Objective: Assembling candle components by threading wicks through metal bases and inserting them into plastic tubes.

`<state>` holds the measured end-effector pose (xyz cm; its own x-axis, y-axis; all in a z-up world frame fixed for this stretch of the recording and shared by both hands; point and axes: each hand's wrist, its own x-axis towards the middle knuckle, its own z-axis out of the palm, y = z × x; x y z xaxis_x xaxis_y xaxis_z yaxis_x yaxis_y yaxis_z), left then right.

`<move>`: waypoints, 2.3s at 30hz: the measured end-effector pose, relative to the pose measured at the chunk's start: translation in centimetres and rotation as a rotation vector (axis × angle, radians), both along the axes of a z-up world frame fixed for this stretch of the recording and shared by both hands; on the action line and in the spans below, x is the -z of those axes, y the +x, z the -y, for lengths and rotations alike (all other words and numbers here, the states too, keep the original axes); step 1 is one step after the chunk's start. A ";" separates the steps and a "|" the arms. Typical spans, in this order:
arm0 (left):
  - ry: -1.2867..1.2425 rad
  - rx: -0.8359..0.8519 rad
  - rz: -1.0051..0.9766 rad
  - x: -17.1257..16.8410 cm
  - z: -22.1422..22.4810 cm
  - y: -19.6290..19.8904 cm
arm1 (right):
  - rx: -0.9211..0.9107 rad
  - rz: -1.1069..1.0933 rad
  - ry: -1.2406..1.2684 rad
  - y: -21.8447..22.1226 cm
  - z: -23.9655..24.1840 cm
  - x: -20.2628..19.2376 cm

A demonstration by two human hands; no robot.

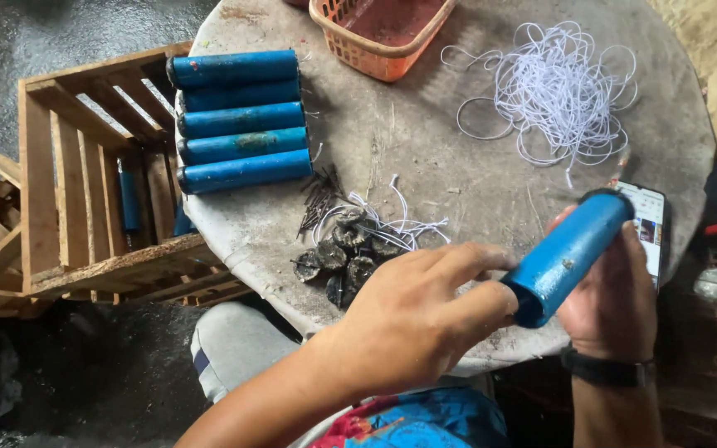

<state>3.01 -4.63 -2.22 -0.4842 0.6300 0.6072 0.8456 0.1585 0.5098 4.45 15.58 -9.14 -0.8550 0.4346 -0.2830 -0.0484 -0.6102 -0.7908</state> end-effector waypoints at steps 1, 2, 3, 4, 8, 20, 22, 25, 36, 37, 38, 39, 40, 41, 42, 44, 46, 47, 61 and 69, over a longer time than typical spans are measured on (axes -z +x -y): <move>0.000 -0.002 0.000 0.0 -0.1 0.0 | -0.002 0.000 0.000 0.0 -0.1 0.7; 0.009 0.000 -0.004 -0.1 -0.2 -0.1 | -0.050 -0.051 0.057 0.0 -0.2 1.4; 0.019 0.002 -0.008 -0.1 -0.3 -0.1 | -0.098 -0.101 0.114 0.0 -0.3 2.0; 0.018 -0.002 -0.009 -0.3 -0.5 -0.2 | -0.101 -0.103 0.113 0.1 -0.2 2.1; 0.013 -0.024 0.002 -1.7 -1.3 -0.6 | -0.356 -0.157 0.516 1.0 -3.0 8.2; -0.141 -0.148 -0.021 -2.2 -3.8 -0.7 | -0.342 0.183 1.138 5.1 -3.3 0.9; -0.163 -0.148 -0.006 -2.0 -4.4 -0.8 | -0.231 -0.043 1.258 5.7 -4.3 0.3; -0.279 -0.041 0.104 -2.7 -5.0 -2.1 | -0.365 -0.171 1.333 4.6 -2.7 -3.7; -0.268 -0.084 0.422 -0.6 -4.9 -0.1 | -0.488 -0.329 1.699 4.8 -3.2 -4.0; -0.264 -0.090 0.426 -0.3 -5.0 0.2 | -0.496 -0.332 1.700 5.4 -3.3 -3.6; -0.214 -0.074 0.384 -0.1 -5.2 0.5 | -0.475 -0.245 1.673 5.9 -3.5 -3.3; -0.164 -0.058 0.341 0.2 -5.3 0.7 | -0.453 -0.159 1.645 6.5 -3.7 -2.9; -0.160 -0.060 0.342 0.4 -5.4 1.2 | -0.456 -0.160 1.648 6.8 -3.7 -2.7; -0.102 -0.078 0.298 0.7 -5.6 1.7 | -0.436 -0.162 1.609 7.1 -3.7 -2.4; -0.045 -0.093 0.250 0.9 -5.7 2.1 | -0.413 -0.164 1.569 7.4 -3.7 -2.2; -0.002 -0.104 0.230 1.1 -5.7 2.6 | -0.400 -0.156 1.568 7.6 -3.1 -2.6; 0.039 -0.111 0.214 1.2 -5.8 3.1 | -0.387 -0.142 1.564 7.6 -3.7 -2.3; 0.022 -0.124 0.210 1.2 -5.7 3.3 | -0.447 -0.169 1.593 7.5 -4.7 -1.9; 0.128 -0.307 -0.082 2.6 -6.7 4.8 | -0.471 -0.162 1.609 6.9 -4.2 -1.6; -0.058 0.107 0.348 2.6 -5.0 3.5 | -0.392 -0.274 1.492 7.4 -4.4 0.5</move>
